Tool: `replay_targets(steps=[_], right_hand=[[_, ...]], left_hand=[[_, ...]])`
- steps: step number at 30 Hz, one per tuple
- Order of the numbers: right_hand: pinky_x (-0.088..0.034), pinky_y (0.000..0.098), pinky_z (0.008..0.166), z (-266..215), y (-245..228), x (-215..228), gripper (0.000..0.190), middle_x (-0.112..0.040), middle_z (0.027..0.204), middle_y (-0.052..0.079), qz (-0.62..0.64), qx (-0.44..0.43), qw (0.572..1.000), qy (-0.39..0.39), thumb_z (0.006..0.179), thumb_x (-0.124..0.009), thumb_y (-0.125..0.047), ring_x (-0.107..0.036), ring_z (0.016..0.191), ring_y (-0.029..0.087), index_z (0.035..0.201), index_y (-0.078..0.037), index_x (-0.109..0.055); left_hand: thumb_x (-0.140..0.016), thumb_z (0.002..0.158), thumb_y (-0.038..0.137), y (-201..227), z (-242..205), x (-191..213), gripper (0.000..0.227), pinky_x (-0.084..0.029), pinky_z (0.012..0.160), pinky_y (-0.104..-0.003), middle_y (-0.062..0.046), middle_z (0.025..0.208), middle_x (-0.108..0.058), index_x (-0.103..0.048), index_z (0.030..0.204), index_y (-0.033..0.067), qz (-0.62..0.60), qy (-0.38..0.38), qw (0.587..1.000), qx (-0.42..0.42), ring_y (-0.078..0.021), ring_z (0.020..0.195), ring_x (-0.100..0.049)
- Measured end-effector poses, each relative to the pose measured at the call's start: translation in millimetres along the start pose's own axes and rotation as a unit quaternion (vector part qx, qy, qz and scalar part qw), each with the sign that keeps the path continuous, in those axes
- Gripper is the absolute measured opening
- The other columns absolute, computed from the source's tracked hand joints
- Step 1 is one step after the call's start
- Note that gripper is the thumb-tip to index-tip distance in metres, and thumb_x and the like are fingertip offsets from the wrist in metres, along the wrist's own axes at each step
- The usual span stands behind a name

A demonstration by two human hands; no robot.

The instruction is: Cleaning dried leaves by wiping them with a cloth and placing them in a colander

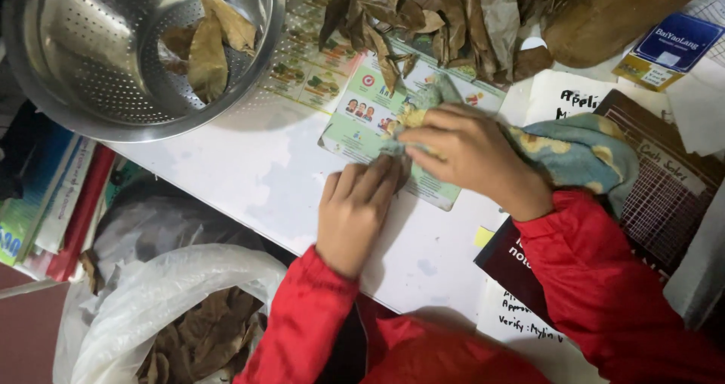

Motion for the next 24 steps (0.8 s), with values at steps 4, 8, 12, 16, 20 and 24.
replay_targets(steps=[4, 8, 12, 16, 20, 24], right_hand=[[-0.056, 0.0487, 0.071, 8.4, 7.5, 1.1, 0.012, -0.067, 0.082, 0.015, -0.016, -0.028, 0.999, 0.012, 0.092, -0.072, -0.008, -0.07, 0.078, 0.039, 0.103, -0.009, -0.076], [-0.057, 0.0405, 0.068, 9.4, -20.4, 3.3, 0.006, -0.065, 0.078, 0.007, -0.075, -0.013, 0.997, -0.001, 0.09, -0.076, -0.014, -0.069, 0.073, 0.03, 0.095, -0.016, -0.077], [-0.058, 0.0423, 0.061, 10.5, -22.0, -4.9, 0.001, -0.069, 0.074, 0.009, -0.018, -0.023, 0.998, -0.047, 0.086, -0.077, -0.013, -0.071, 0.068, 0.032, 0.085, -0.013, -0.078], [-0.058, 0.0398, 0.065, 10.0, 15.2, -14.1, 0.007, -0.064, 0.08, 0.005, -0.098, -0.03, 0.995, 0.007, 0.097, -0.072, -0.021, -0.07, 0.072, 0.03, 0.092, -0.016, -0.072], [-0.057, 0.0397, 0.063, 6.6, -19.7, -10.2, 0.003, -0.065, 0.079, 0.005, -0.066, -0.045, 0.997, -0.016, 0.093, -0.072, -0.021, -0.069, 0.071, 0.03, 0.093, -0.019, -0.075], [-0.057, 0.0452, 0.06, 17.6, -9.5, -4.2, 0.009, -0.067, 0.08, 0.007, -0.071, -0.072, 0.994, -0.041, 0.095, -0.07, -0.023, -0.069, 0.07, 0.033, 0.089, -0.021, -0.077]], left_hand=[[-0.061, 0.104, 0.021, 3.1, -18.8, 3.7, 0.026, -0.039, 0.092, -0.042, -0.006, 0.135, -0.069, -0.07, 0.127, 0.0135, 0.02, -0.039, 0.999, 0.027, -0.0255, 0.116, -0.059], [-0.065, 0.099, 0.036, 4.1, -20.3, 7.1, 0.039, -0.036, 0.097, -0.05, -0.008, 0.139, -0.064, -0.068, 0.131, 0.0135, -0.002, -0.044, 0.997, 0.064, -0.03, 0.12, -0.056], [-0.068, 0.098, 0.032, 5.0, -19.9, 7.1, 0.038, -0.034, 0.095, -0.051, -0.009, 0.131, -0.066, -0.068, 0.13, 0.0113, 0.009, -0.039, 0.998, 0.048, -0.031, 0.111, -0.055], [-0.067, 0.099, 0.033, 4.8, -19.0, 6.9, 0.036, -0.034, 0.094, -0.05, -0.005, 0.122, -0.069, -0.07, 0.128, 0.0126, 0.015, -0.02, 0.998, 0.052, -0.0277, 0.107, -0.056], [-0.069, 0.096, 0.032, 2.6, -23.0, 3.9, 0.034, -0.033, 0.095, -0.051, -0.004, 0.119, -0.07, -0.072, 0.126, 0.014, 0.01, -0.025, 0.998, 0.056, -0.0281, 0.107, -0.055], [-0.069, 0.097, 0.029, 1.0, -17.0, 4.4, 0.034, -0.033, 0.095, -0.052, -0.007, 0.121, -0.069, -0.071, 0.127, 0.0127, -0.013, -0.032, 0.998, 0.06, -0.0308, 0.108, -0.055]])
Point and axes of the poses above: each hand's wrist, its own z-axis towards the middle knuckle, its own x-axis out of the back of the hand, y = z × x, the point moved 8 cm from there along z, towards the middle knuckle
